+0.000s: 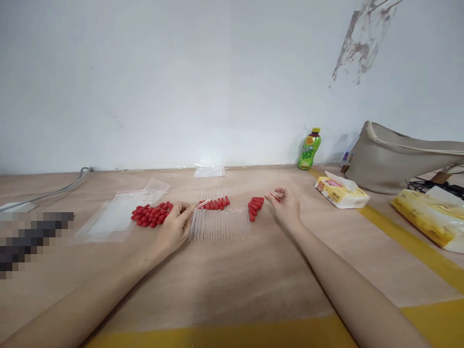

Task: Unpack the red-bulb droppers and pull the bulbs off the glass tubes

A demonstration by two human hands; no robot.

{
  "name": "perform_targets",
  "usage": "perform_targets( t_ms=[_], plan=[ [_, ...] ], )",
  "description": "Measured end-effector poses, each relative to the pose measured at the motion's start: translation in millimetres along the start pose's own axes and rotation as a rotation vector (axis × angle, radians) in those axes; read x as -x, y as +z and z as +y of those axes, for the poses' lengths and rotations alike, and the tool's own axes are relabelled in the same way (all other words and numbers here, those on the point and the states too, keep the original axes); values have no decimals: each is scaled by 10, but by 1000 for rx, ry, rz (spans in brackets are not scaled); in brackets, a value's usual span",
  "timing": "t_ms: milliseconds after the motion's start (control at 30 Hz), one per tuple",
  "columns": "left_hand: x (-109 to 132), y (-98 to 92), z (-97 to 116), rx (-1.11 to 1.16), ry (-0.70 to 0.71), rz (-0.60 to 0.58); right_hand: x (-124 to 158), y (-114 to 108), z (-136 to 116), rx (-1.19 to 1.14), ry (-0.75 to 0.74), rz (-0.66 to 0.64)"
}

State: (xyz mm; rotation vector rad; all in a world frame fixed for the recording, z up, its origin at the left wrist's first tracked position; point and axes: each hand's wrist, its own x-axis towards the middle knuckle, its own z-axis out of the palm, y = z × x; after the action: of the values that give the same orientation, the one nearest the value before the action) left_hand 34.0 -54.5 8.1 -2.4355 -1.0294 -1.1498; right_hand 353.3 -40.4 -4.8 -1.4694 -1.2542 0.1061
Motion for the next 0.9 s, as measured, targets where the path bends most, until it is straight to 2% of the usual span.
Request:
perform_targets(
  t_ms=[100,267,367,667,900],
  plan=[
    [25,37,-7,-25,81,13,-40,32,134,-10,153,-36],
    [32,56,2,-95,246,-60,-50,66,292,7,225,-173],
    [23,47,49,-139,293,-119,-30,74,297,34,243,-227],
    [81,42,127,-56,212,-181,43,40,84,199,148,-246],
    [70,-94,160,48,152,-295,50,51,133,222,127,-261]
  ],
)
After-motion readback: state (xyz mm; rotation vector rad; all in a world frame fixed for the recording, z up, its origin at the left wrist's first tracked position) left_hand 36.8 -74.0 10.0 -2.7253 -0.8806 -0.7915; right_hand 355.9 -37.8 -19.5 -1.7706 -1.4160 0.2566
